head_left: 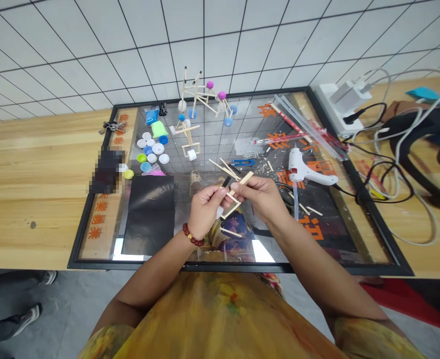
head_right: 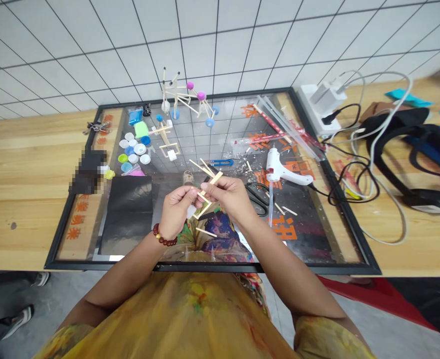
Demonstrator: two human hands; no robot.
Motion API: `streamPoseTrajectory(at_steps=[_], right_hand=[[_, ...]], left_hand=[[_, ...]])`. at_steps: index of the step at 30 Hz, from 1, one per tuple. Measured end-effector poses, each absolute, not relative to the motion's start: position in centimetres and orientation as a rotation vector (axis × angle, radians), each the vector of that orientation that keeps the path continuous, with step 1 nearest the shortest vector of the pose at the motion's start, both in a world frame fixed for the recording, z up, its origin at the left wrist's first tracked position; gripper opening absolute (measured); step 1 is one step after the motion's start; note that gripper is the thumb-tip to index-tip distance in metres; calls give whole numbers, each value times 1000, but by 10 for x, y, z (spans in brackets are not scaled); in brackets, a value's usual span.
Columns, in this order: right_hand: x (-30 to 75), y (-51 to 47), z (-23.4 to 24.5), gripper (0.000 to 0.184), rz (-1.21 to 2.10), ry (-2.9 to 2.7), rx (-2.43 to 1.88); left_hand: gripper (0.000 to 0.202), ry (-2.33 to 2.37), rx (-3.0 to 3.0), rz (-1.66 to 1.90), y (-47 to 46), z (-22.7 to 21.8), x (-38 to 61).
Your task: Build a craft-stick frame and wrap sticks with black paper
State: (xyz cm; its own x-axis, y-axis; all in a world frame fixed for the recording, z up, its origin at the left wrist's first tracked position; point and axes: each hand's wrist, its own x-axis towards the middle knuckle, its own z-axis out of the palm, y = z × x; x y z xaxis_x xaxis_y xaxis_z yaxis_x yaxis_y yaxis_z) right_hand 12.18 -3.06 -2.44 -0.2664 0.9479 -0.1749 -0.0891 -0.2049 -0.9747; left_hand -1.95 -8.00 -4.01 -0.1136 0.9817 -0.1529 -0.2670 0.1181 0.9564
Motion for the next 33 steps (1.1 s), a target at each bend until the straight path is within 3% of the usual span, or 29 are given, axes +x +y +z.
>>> streamPoseTrajectory(at_steps=[6, 12, 19, 26, 33], right_hand=[[123, -29, -23, 36, 1550, -1188, -1126], [126, -30, -23, 23, 1375, -1203, -1055], [146, -16, -15, 20, 1113, -1079, -1061], [148, -23, -18, 25, 1569, -1591, -1025], [149, -17, -19, 25, 1935, -1579, -863]], left_hand=[[37, 1077, 782, 1243, -83, -36, -23], [34, 1101, 950, 1214, -84, -32, -24], [38, 1126, 966, 1245, -85, -31, -28], [36, 1174, 1063, 1211, -84, -27, -32], [41, 1127, 1094, 1061, -83, -26, -37]])
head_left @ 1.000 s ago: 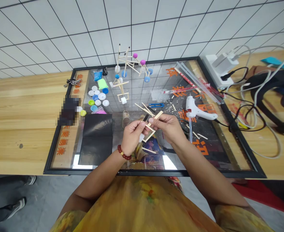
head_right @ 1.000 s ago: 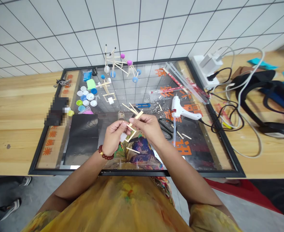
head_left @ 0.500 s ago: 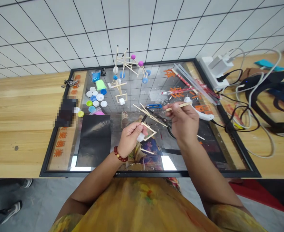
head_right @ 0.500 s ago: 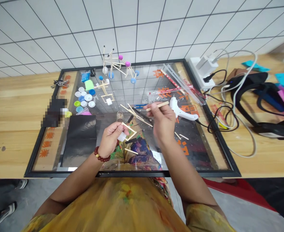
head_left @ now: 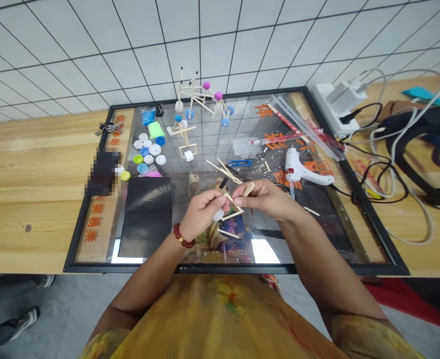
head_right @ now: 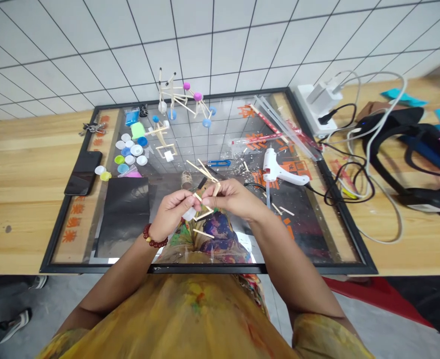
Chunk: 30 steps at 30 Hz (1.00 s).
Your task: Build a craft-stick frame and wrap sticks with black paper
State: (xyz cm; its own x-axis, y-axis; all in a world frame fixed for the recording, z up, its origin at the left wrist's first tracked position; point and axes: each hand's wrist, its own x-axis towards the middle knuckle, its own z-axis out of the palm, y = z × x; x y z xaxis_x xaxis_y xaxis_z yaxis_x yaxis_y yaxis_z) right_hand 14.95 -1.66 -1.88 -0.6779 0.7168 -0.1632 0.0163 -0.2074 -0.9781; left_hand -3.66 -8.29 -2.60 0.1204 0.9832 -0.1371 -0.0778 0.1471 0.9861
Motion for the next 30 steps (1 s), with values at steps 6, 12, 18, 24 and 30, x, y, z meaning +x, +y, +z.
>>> streamPoseTrajectory(at_steps=[6, 12, 18, 24, 30], right_hand=[[152, -20, -22, 23, 2040, -1389, -831], [144, -22, -26, 28, 2142, -1247, -710], [144, -22, -23, 17, 2015, -1325, -753], [142, -24, -20, 19, 1998, -1316, -833], [130, -27, -17, 30, 1802, -1151, -1020]], left_hand=[[39, 1008, 1110, 1011, -84, -31, -38], [31, 900, 973, 1091, -84, -33, -36], [27, 958, 793, 1248, -82, -31, -34], [34, 1137, 1010, 1346, -82, -35, -35], [49, 1318, 1859, 1546, -84, -34, -34]])
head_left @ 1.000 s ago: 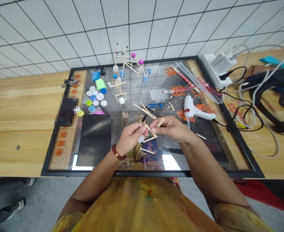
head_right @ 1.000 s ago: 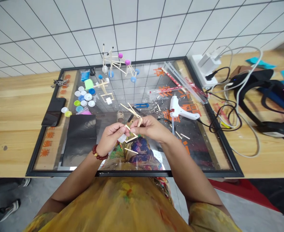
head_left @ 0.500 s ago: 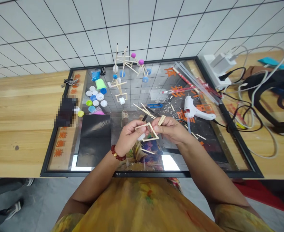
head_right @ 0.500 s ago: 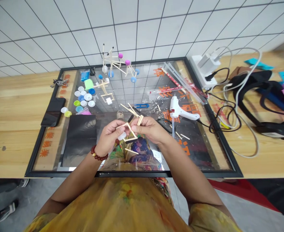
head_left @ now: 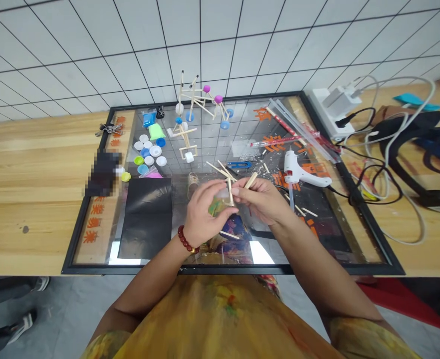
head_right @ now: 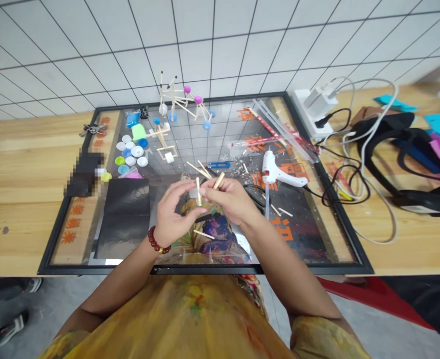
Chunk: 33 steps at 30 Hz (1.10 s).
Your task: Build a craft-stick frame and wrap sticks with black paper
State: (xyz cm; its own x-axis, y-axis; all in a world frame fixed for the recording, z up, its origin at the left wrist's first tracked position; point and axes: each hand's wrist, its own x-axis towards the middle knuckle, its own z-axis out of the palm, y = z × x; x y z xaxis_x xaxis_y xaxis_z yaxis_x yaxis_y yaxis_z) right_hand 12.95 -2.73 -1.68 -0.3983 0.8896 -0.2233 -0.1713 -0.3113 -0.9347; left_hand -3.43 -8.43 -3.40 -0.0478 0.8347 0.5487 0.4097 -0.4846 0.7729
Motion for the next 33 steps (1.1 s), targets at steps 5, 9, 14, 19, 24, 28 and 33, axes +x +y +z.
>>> streamPoseTrajectory(at_steps=[5, 9, 14, 19, 24, 28, 33], right_hand=[[131, -33, -13, 25, 1487, -1373, -1076], [139, -33, -6, 15, 1010, -1704, -1111], [141, -24, 1, 16, 802, -2207, -870], [137, -23, -1, 18, 432, -2478, -818], [130, -32, 1, 17, -43, -2609, -815], [126, -36, 3, 21, -155, -2648, -784], [129, -34, 1, 21, 27, -2584, -794]], left_hand=[[19, 1397, 1635, 1493, -88, -30, -36], [27, 1394, 1266, 1397, -85, -29, -40], [32, 1410, 1189, 1257, -83, -26, -41], [27, 1460, 1205, 1199, -85, -19, -37], [24, 1438, 1242, 1207, -83, -23, -33], [26, 1421, 1265, 1218, -83, -29, -34], [22, 1412, 1313, 1231, -84, -27, -35]])
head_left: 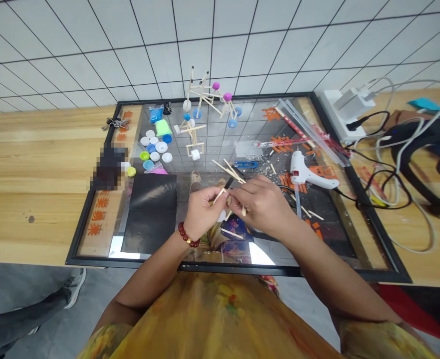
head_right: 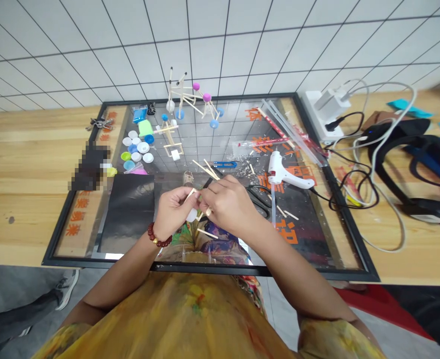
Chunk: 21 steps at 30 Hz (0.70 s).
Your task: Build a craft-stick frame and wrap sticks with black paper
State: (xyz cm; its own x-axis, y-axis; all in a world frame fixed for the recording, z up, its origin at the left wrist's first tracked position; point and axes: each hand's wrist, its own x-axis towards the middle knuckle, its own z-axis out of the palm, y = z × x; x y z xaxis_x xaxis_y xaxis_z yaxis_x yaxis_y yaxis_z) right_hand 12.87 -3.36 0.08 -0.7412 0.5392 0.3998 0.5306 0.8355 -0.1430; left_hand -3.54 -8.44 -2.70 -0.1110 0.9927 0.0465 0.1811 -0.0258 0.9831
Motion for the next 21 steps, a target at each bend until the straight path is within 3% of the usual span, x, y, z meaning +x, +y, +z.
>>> streamPoseTrajectory(at_steps=[4, 11, 21], right_hand=[[133, -31, 1, 18, 330, -2499, -831], [139, -25, 5, 20, 1208, -2102, -1125], [134, -29, 9, 16, 1143, -2001, -1133]], left_hand=[[23, 1367, 1318, 1210, -85, -25, -36], [28, 1261, 1285, 1220, -84, -25, -41], [25, 1275, 1170, 1345, -80, -29, -37]])
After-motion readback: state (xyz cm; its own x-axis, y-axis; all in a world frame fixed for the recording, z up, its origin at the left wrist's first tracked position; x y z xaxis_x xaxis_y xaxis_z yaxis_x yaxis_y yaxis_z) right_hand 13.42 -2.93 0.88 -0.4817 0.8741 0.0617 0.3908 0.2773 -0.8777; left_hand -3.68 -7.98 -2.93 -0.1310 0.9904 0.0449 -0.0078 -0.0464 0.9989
